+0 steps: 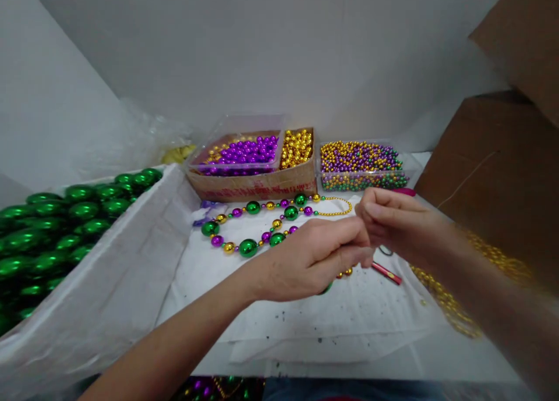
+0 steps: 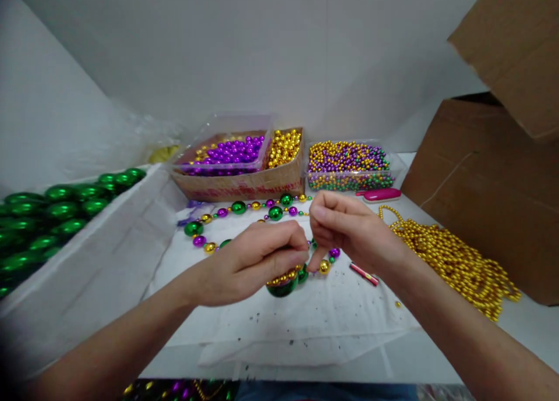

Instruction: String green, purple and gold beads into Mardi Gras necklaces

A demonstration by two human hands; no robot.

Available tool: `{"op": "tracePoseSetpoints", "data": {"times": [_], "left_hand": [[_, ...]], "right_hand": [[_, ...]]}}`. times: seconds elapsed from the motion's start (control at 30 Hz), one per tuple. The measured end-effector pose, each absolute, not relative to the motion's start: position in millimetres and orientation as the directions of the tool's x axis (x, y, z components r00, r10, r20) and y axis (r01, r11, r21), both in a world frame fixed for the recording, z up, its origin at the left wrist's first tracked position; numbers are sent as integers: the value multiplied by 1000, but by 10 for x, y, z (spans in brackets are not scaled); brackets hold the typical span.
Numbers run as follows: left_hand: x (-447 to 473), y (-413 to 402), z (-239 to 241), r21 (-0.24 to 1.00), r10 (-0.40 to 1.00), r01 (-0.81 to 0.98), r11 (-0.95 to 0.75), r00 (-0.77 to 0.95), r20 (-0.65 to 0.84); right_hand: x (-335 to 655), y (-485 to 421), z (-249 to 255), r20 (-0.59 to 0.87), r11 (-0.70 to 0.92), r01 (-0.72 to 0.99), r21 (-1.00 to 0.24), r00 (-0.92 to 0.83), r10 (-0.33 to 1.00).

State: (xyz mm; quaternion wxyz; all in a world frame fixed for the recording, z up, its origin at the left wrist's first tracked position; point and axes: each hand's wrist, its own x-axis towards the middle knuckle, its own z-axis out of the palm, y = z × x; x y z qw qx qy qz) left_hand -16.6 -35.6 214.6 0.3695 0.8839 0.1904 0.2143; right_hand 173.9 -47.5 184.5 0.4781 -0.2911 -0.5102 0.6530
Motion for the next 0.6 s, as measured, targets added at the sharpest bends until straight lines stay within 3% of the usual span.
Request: {"op": "tracePoseSetpoints", "data": {"times": [0.1,0.17,0.23,0.3,0.4,0.5,0.6], "left_hand": [[-48,-299,2135,502,437,207,-840,805,401],[13,-263,1921,443,434,233,-866,791,432],[52,-230,1651,525,511,269,-807,764,394],[71,-203,1438,694,631,280,-664,708,318],[90,-172,1342,875,715,201,-441,668,207],[120,-162,1447,923,710,148,-356,685,164],[158,-184,1577,934,725,145,-327,673,149]], "right_hand": [[1753,-374,1991,215,142,-277,-950,-251,944],[1752,-364,1872,183,128,-245,-961,-214,960],[1759,-391,1649,60,-3,-258,-966,-236,970],[1776,-447,1436,-76,-178,-328,-928,-301,951],[1800,-560,1291,-169,-321,-419,-849,-360,917],[1781,-671,1314,-161,-295,-411,-863,-329,930],[1728,-751,1350,-81,-150,-435,-888,-173,982]]}}
